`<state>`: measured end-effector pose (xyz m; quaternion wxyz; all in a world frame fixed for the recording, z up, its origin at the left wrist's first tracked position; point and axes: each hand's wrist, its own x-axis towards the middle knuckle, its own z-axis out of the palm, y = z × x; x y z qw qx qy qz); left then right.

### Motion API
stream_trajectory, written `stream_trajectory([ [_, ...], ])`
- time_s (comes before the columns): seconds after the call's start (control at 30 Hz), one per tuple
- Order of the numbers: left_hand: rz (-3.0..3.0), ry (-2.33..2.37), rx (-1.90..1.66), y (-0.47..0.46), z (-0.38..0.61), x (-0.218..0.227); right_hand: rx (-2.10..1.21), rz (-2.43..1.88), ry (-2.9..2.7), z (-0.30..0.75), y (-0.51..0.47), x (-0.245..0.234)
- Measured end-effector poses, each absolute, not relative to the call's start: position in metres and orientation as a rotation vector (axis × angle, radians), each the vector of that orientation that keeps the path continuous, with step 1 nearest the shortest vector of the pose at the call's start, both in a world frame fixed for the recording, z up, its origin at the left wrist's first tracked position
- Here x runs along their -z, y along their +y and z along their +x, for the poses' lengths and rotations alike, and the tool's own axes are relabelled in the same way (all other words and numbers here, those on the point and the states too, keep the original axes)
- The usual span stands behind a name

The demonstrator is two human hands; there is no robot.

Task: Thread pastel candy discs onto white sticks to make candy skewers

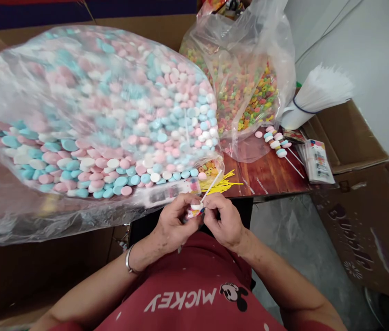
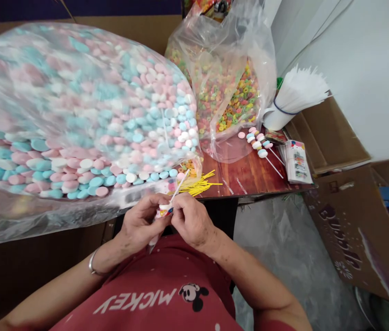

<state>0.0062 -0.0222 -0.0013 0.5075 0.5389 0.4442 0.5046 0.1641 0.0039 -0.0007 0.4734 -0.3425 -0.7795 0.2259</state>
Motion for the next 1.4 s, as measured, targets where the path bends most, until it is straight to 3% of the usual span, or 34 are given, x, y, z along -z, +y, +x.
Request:
stream_trajectory([
  [0.17,0.959,0.917,-0.996,-0.022,0.007,-0.007,-0.623,-0.782,-1.825,0.161,0.005,0.001],
  [0.4,0.86,0.905,-1.101,-0.022,0.013,-0.002,-0.816,-0.992,-1.641,0.16,0.003,0.0],
  [0.6,1.472,1.174,-1.322,-0.013,0.0,0.009,-0.921,-0.987,-1.765,0.167,0.006,-0.017],
  [0.7,1.791,1.164,-1.286,-0.008,-0.005,0.007,-0.955,-0.852,-1.777,0.171,0.009,-0.022],
  [0.97,2.275,1.134,-1.082,-0.006,0.001,-0.012,-1.427,-0.787,-1.405,0.213,0.018,-0.044],
  [1.07,2.443,1.051,-1.053,0.0,0.002,-0.025,-1.512,-0.807,-1.661,0.238,0.023,-0.068],
  [1.27,2.678,0.922,-0.838,0.029,0.0,-0.059,-0.922,-0.998,-2.332,0.231,0.016,-0.066],
  [1.33,2.716,1.0,-0.939,0.036,-0.001,-0.063,-0.798,-1.068,-2.258,0.218,0.009,-0.049],
  [1.4,2.615,1.17,-1.258,0.038,0.0,-0.059,-0.638,-1.146,-2.121,0.205,0.004,-0.032],
])
